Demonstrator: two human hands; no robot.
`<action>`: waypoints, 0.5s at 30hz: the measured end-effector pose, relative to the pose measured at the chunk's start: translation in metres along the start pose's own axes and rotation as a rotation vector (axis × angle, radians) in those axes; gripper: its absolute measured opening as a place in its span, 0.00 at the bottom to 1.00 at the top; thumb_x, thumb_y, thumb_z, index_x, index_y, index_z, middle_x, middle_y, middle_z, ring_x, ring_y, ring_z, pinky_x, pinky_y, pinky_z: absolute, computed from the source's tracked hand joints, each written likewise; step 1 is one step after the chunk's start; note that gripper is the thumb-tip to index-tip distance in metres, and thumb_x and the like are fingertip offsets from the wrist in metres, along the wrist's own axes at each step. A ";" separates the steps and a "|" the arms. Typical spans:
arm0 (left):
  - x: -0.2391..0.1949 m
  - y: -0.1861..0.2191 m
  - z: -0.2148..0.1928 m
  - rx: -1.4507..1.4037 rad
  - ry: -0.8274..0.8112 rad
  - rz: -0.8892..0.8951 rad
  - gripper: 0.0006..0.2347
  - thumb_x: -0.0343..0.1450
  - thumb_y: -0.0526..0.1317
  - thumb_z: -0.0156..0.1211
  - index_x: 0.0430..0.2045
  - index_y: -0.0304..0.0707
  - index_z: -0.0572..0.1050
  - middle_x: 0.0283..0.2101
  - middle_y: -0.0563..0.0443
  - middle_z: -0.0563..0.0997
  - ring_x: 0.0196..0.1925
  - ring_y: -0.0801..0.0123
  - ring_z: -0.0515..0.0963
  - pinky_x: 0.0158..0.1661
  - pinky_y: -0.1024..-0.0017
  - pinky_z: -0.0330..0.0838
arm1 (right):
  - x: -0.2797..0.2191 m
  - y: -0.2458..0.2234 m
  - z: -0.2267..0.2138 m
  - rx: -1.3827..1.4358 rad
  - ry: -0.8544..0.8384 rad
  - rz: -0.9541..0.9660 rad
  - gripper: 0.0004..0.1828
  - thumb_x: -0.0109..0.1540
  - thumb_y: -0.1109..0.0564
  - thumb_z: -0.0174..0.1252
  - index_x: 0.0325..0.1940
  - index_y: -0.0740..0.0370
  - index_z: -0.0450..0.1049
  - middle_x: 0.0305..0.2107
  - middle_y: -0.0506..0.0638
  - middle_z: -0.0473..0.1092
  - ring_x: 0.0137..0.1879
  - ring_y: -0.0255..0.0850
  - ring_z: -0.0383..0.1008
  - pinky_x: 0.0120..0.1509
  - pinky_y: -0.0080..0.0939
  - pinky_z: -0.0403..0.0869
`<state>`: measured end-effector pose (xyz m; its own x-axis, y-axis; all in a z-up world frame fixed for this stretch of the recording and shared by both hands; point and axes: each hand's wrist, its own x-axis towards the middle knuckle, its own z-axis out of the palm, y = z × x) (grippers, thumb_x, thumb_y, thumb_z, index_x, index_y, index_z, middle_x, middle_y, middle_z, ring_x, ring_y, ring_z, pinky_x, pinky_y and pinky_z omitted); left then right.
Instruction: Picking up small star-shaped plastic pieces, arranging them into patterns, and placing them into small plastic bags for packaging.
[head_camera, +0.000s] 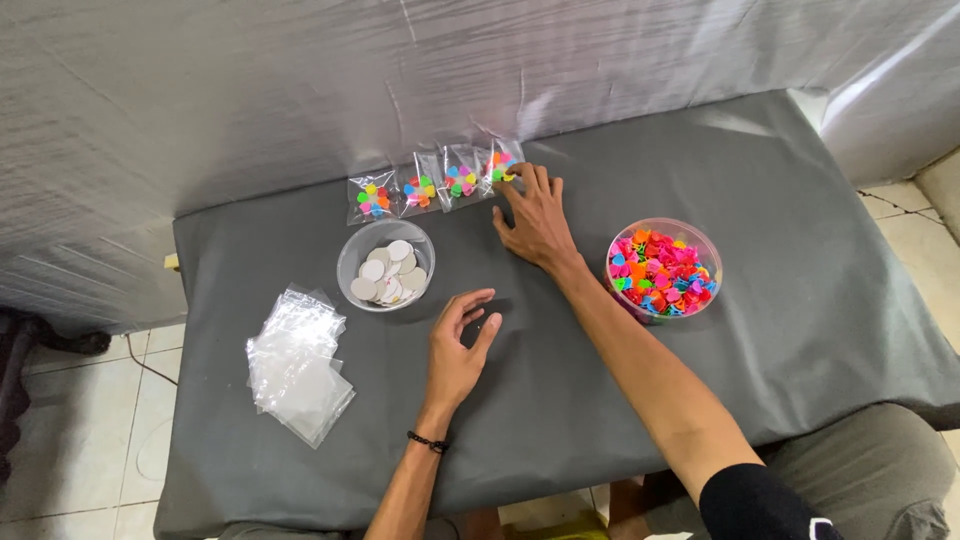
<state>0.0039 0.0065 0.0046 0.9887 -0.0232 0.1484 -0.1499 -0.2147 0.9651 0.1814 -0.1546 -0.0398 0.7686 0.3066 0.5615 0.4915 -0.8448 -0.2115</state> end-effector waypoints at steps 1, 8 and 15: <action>0.000 0.000 0.000 0.002 -0.001 0.000 0.14 0.73 0.38 0.62 0.50 0.32 0.76 0.50 0.40 0.80 0.59 0.55 0.79 0.57 0.64 0.74 | -0.001 0.004 0.005 -0.017 0.027 0.009 0.14 0.61 0.52 0.59 0.49 0.56 0.78 0.49 0.47 0.65 0.60 0.44 0.63 0.55 0.47 0.62; 0.006 -0.002 0.006 0.168 -0.023 0.125 0.14 0.73 0.39 0.62 0.51 0.36 0.76 0.50 0.43 0.79 0.57 0.54 0.79 0.55 0.64 0.76 | 0.002 0.005 0.011 -0.063 0.061 0.060 0.11 0.62 0.52 0.59 0.46 0.56 0.77 0.46 0.46 0.63 0.57 0.41 0.64 0.55 0.47 0.62; 0.075 0.006 0.043 0.715 0.018 0.341 0.21 0.80 0.45 0.47 0.59 0.20 0.67 0.62 0.22 0.68 0.66 0.35 0.68 0.61 0.44 0.64 | 0.002 0.021 0.028 -0.083 0.081 0.083 0.10 0.61 0.60 0.56 0.46 0.58 0.75 0.45 0.46 0.63 0.55 0.43 0.64 0.52 0.46 0.60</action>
<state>0.0779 -0.0380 0.0120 0.8880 -0.1864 0.4203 -0.3962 -0.7740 0.4938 0.2045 -0.1599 -0.0653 0.7683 0.2006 0.6079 0.3895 -0.9001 -0.1953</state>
